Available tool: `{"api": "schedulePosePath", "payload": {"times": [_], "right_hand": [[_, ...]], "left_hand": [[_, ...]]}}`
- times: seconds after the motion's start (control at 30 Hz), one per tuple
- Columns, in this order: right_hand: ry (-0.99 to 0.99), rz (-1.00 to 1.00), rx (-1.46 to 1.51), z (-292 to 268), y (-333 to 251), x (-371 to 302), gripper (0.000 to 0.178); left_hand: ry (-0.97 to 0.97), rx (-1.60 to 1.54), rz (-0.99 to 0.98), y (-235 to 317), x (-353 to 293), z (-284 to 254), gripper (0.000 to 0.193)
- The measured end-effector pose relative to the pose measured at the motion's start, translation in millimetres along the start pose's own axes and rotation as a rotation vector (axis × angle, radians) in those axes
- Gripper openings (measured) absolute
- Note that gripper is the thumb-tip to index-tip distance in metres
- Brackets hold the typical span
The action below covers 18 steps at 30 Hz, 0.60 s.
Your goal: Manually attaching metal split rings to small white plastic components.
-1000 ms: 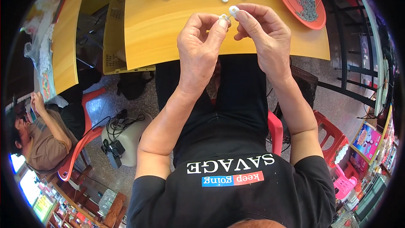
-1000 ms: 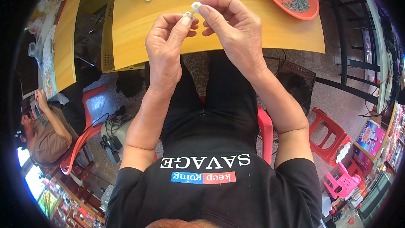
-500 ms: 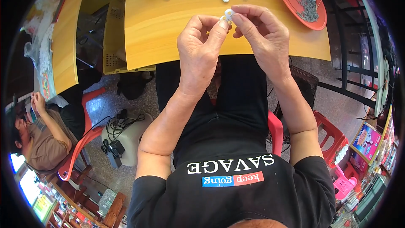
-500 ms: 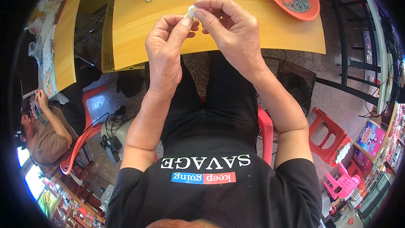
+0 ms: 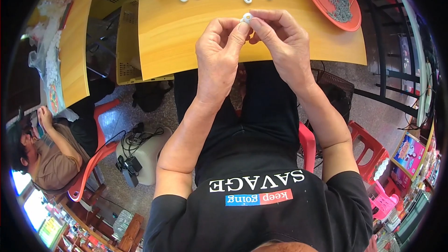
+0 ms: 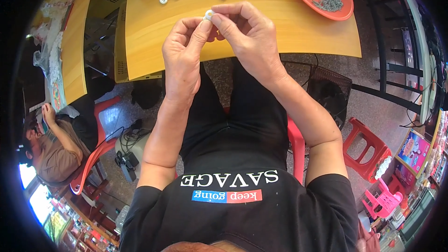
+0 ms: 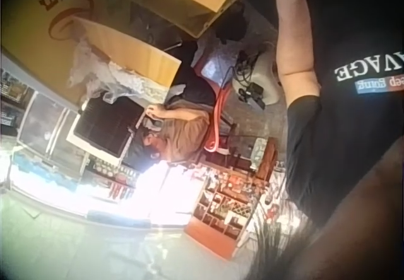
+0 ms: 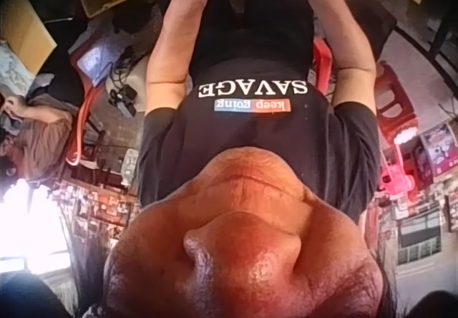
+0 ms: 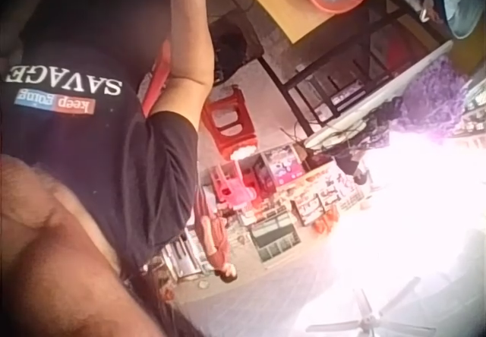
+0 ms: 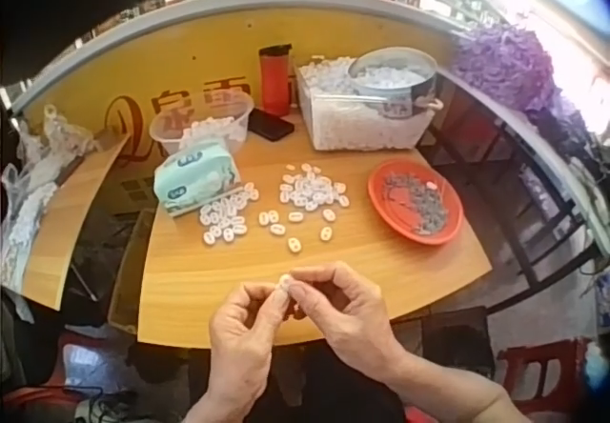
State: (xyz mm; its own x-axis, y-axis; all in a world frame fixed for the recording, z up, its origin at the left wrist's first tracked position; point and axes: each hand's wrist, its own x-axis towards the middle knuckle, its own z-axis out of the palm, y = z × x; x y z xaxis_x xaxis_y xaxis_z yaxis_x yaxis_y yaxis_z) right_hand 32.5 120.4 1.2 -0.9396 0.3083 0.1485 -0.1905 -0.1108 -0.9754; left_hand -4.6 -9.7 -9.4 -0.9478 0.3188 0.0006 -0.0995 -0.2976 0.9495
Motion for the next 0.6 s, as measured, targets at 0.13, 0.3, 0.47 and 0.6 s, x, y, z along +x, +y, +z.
{"api": "schedulePosePath", "payload": {"times": [0.13, 0.3, 0.47, 0.6], "right_hand": [[-0.067, 0.122, 0.196, -10.1, -0.3, 4.1, 0.026], [-0.181, 0.261, 0.382, -5.0, -16.1, 5.1, 0.047], [-0.171, 0.359, 0.483, 5.6, -20.1, -1.4, 0.063], [-0.185, 0.336, 0.517, 11.1, -22.4, -5.3, 0.067]], "left_hand": [[-0.071, -0.024, 0.035, 2.2, 0.7, -5.0, 0.017], [-0.211, -0.051, 0.203, -4.2, 3.5, -13.9, 0.034], [-0.298, -0.146, 0.187, -1.1, -2.4, -8.4, 0.033], [-0.303, -0.293, 0.162, 3.6, -9.2, -6.0, 0.027]]}}
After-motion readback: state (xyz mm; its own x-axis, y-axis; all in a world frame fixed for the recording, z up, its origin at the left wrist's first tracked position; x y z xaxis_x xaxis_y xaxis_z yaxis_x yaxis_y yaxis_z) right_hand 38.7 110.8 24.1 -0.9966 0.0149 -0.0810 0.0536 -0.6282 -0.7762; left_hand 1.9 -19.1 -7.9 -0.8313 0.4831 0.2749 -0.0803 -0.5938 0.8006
